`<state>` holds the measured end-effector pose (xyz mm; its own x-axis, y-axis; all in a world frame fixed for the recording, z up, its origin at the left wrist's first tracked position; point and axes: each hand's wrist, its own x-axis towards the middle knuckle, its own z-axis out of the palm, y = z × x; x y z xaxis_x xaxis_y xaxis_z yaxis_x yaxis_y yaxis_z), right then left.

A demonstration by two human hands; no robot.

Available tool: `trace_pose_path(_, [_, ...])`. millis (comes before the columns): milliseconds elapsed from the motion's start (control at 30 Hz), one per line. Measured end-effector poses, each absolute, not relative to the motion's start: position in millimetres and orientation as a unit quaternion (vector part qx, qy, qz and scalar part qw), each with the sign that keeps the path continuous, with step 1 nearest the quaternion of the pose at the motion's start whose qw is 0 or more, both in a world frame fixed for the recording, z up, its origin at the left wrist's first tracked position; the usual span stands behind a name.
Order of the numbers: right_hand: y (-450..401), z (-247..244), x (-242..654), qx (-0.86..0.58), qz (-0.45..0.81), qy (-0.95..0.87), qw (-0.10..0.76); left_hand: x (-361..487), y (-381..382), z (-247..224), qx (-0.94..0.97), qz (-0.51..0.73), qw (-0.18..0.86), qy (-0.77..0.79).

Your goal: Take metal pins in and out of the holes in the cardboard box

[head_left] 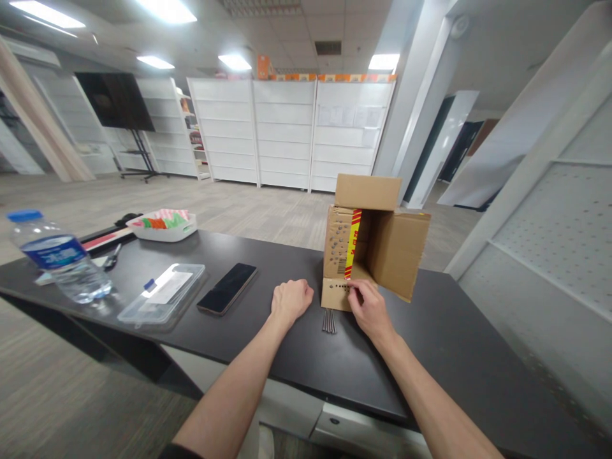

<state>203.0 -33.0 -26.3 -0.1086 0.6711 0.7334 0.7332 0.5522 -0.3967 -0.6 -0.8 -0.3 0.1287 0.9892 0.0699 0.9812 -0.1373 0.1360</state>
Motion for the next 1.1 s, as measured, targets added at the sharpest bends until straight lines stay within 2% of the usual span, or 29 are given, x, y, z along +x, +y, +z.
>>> trace_pose_path(500, [-39.0,-22.5,198.8,-0.442,-0.049,-0.752,0.487,-1.2,-0.2,-0.9,0.755,0.077,0.022,0.65])
trace_pose_path(1100, [-57.5,-10.2,181.5,-0.459,0.181,-0.775,0.395,-0.3,-2.1,1.3,0.751,0.07,0.032,0.655])
